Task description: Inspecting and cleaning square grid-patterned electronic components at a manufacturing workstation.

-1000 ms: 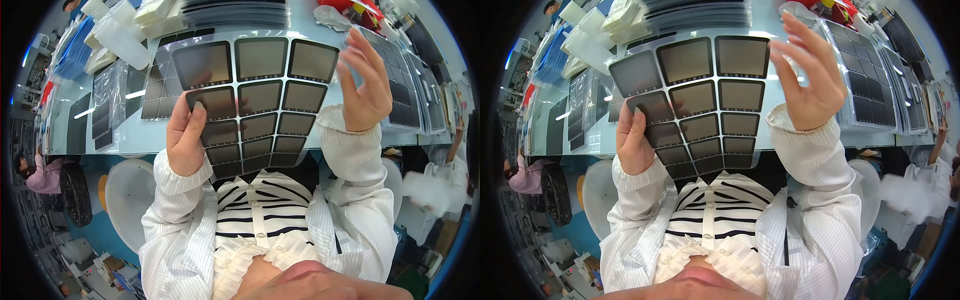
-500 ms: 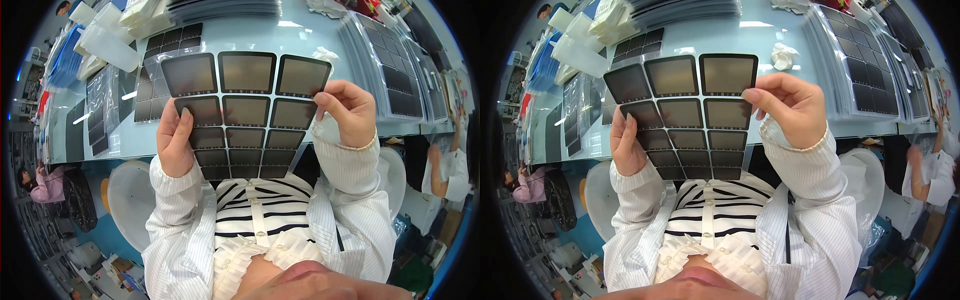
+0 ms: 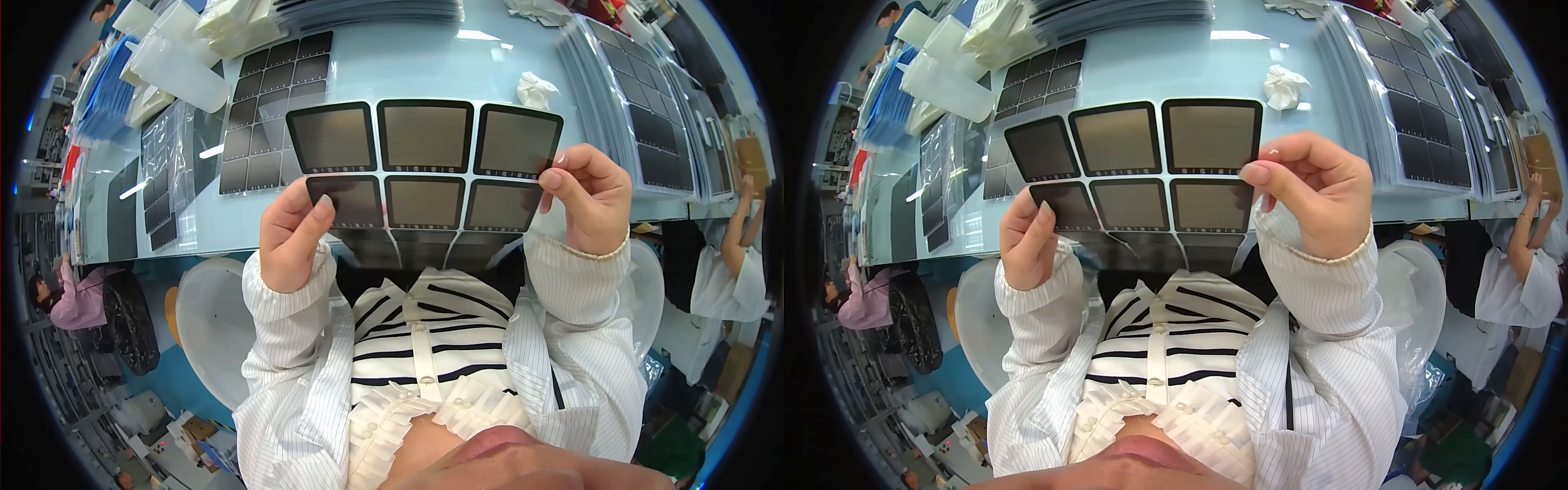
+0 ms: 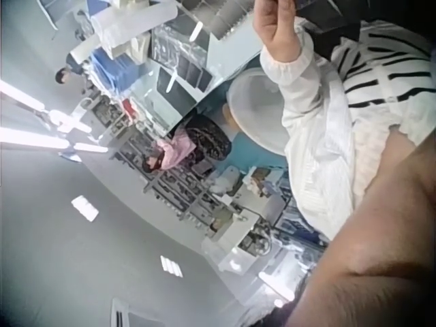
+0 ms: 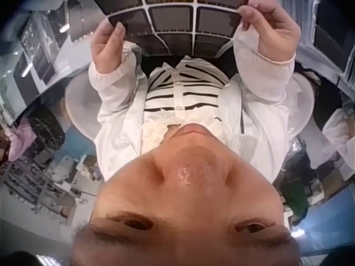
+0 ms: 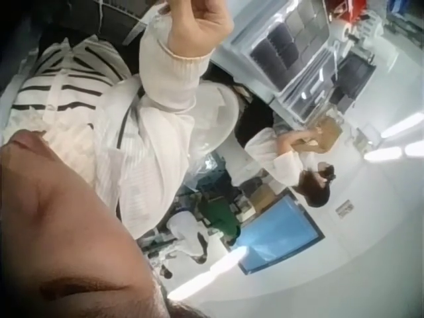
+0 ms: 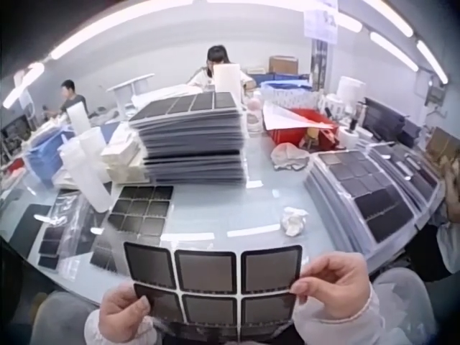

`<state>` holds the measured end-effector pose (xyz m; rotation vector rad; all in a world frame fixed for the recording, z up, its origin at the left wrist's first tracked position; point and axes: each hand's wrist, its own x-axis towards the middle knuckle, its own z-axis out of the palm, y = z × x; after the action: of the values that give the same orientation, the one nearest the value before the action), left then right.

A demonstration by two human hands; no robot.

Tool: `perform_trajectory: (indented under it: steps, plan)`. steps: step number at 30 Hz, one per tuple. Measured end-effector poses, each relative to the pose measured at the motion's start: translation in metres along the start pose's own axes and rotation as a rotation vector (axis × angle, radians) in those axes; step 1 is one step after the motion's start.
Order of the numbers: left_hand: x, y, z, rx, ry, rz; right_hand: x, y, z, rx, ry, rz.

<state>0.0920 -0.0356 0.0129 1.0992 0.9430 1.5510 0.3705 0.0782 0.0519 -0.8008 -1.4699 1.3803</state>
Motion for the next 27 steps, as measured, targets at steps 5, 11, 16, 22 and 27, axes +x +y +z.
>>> perform_trajectory:
  steps: [5, 11, 16, 22, 27]
  plan:
    - [-0.004, 0.001, 0.002, 0.017, -0.049, -0.038, -0.006, -0.001, -0.005, -0.099, 0.036, -0.001]
    - [-0.001, 0.011, 0.018, 0.127, -0.016, 0.001, -0.009, 0.0, -0.013, -0.073, 0.03, -0.008]
    - [0.0, 0.016, 0.019, 0.295, -0.065, -0.016, -0.01, 0.0, -0.022, -0.066, 0.026, -0.044]
    - [0.005, 0.014, 0.027, 0.276, -0.076, 0.028, -0.007, 0.003, -0.031, -0.075, 0.034, -0.067]
    - [0.007, 0.011, 0.026, 0.26, -0.09, 0.011, -0.005, 0.005, -0.039, -0.065, 0.022, -0.078]
